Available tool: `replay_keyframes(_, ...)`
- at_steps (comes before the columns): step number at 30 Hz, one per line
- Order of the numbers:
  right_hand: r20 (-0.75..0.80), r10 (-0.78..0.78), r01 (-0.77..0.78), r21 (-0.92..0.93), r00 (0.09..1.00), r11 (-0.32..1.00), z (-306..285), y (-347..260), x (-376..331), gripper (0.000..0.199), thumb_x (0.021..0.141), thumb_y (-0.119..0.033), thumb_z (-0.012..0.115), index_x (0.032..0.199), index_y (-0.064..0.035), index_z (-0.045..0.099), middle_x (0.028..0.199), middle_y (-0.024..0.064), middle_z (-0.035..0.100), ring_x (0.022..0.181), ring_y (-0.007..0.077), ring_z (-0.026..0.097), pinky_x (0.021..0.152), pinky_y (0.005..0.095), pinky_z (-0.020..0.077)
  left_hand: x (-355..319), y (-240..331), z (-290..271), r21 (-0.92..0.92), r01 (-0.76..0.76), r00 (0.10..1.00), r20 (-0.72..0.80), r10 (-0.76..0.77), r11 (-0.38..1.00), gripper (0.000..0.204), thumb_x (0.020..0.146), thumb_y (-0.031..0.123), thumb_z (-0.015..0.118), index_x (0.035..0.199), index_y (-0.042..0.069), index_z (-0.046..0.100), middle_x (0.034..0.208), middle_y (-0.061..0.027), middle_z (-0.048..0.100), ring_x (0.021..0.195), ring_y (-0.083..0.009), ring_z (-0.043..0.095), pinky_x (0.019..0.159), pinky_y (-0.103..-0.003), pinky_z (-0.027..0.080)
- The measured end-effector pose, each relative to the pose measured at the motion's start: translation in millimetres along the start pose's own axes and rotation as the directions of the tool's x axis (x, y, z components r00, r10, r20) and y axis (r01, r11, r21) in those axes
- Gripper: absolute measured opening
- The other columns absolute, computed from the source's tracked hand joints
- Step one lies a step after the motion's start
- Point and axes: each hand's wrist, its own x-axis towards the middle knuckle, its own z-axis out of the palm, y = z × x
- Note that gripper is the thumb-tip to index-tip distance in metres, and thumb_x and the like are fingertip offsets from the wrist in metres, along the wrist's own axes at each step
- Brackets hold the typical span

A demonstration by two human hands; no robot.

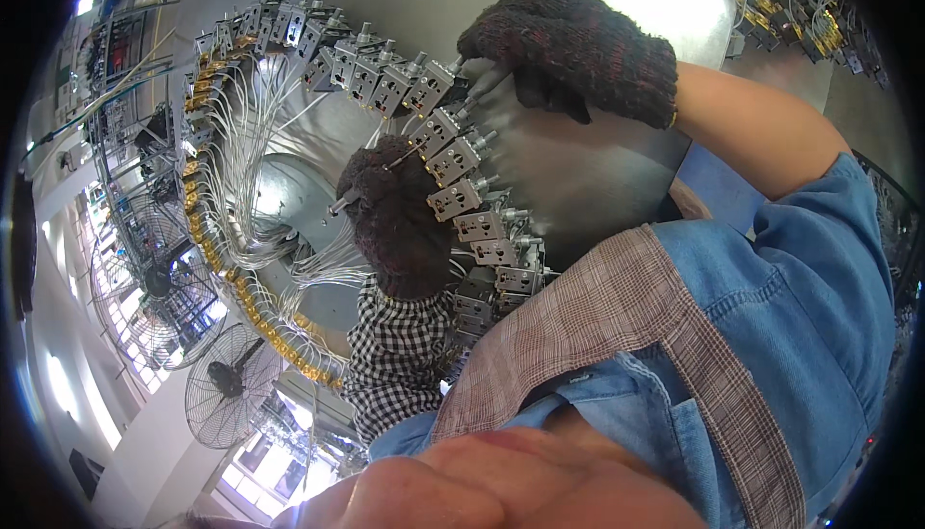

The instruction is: Manually arranging and securing wires on an electrical stator component held in a jig.

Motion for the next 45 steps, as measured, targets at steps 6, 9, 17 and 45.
replay_keyframes(6, -0.024, -0.258, 0.257, -0.031, 0.966, 0.966, -1, 8, 1, 0.032, 0.085, -0.023, 0.052, 0.112, -0.0072, 0.055, 0.092, 0.0041, 0.061, 0.077, 0.0079, 0.055, 0.061, 0.0208, 0.0466, 0, 1, 19, -0.118, -0.051, 0.993, -0.11, 0.039, 0.992, 0.026, 0.081, 0.025, 0.062, 0.077, 0.002, 0.053, 0.074, -0.0065, 0.051, 0.068, -0.0166, 0.049, 0.06, -0.028, 0.042)
replay_keyframes(9, 0.117, -0.142, 0.143, -0.001, 0.983, 0.99, -8, -2, -1, 0.033, 0.084, -0.017, 0.053, 0.114, -0.0057, 0.054, 0.102, 0.0054, 0.059, 0.083, 0.0094, 0.055, 0.068, 0.0233, 0.0466, -1, 4, 21, -0.116, -0.04, 0.99, -0.137, 0.024, 0.992, 0.026, 0.08, 0.026, 0.062, 0.079, 0.001, 0.054, 0.076, -0.0077, 0.053, 0.069, -0.0169, 0.05, 0.061, -0.028, 0.043)
replay_keyframes(17, -0.017, -0.276, 0.275, -0.045, 0.961, 0.96, -9, 26, 9, 0.028, 0.086, -0.02, 0.05, 0.109, -0.0051, 0.056, 0.094, 0.009, 0.056, 0.08, 0.0078, 0.052, 0.07, 0.0237, 0.0443, 0, -2, 11, -0.054, -0.034, 0.998, -0.058, 0.031, 0.998, 0.025, 0.081, 0.023, 0.059, 0.09, 0.0, 0.054, 0.081, -0.008, 0.055, 0.069, -0.0158, 0.052, 0.061, -0.028, 0.045)
replay_keyframes(45, 0.099, -0.235, 0.229, 0.067, 0.967, 0.971, -4, 4, -2, 0.026, 0.086, -0.012, 0.048, 0.109, -0.0015, 0.055, 0.11, 0.0117, 0.055, 0.1, 0.0182, 0.054, 0.085, 0.03, 0.0441, 1, 3, 3, -0.079, -0.015, 1.0, -0.028, 0.013, 0.997, 0.025, 0.084, 0.022, 0.057, 0.086, -0.003, 0.053, 0.081, -0.0116, 0.056, 0.073, -0.0201, 0.056, 0.066, -0.032, 0.049)
